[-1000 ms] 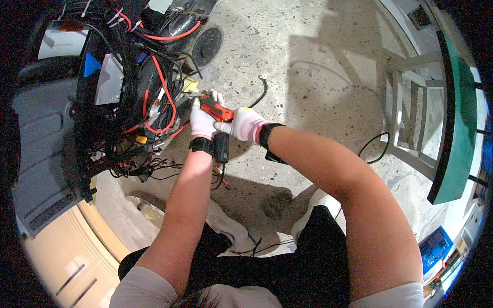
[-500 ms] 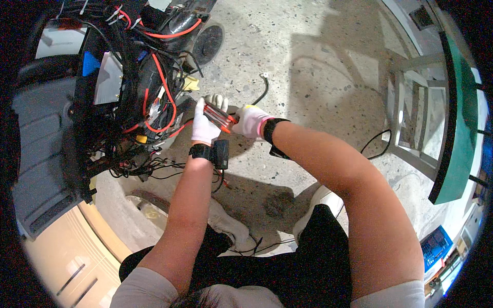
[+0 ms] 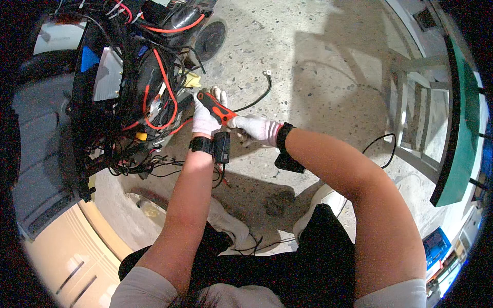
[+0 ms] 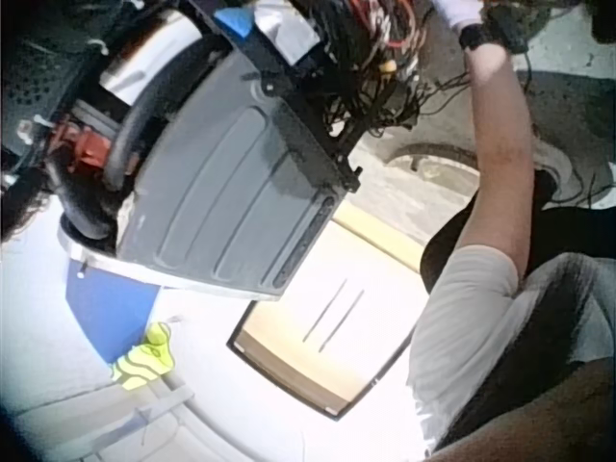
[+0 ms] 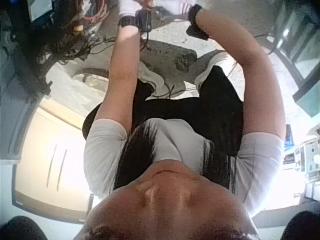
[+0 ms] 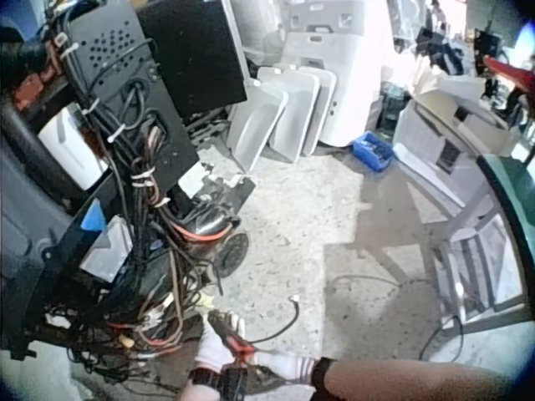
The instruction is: The recorder is wiring and assembling internal components of an electromechanical machine using wire strippers and a screwdriver.
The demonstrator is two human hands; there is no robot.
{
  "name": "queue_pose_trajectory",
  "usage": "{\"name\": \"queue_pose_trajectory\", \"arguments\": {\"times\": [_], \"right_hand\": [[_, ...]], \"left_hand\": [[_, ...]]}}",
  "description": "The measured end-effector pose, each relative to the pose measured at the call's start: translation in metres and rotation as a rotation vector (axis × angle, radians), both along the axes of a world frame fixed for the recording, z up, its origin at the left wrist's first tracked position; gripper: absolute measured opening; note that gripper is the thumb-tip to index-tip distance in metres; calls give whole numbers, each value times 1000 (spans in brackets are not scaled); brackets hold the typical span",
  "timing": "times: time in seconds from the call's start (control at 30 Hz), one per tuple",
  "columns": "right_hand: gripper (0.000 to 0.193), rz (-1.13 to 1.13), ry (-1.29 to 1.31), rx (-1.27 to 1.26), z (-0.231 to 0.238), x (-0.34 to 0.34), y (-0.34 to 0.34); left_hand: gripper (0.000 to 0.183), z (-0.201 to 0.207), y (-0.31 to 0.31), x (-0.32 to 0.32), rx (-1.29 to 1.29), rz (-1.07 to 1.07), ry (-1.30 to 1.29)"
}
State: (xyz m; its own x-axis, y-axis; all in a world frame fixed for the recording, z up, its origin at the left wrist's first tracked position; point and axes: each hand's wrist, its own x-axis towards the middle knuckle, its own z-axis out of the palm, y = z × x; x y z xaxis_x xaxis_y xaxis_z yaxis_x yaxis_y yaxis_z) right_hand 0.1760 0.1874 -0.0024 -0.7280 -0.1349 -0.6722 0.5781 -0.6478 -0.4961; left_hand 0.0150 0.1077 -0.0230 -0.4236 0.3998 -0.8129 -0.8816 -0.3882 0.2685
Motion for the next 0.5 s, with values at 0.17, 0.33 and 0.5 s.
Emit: {"name": "queue_pose_trajectory", "arguments": {"times": [0.17, 0.33, 0.5], "right_hand": [[69, -87, -70, 65, 4, -1, 10], [74, 171, -61, 770, 30, -11, 23], [59, 200, 14, 1077, 49, -14, 18]], "left_hand": [[58, 8, -5, 6, 12, -56, 137], [55, 12, -7, 14, -69, -241, 325], [35, 10, -2, 22, -213, -265, 270]]}}
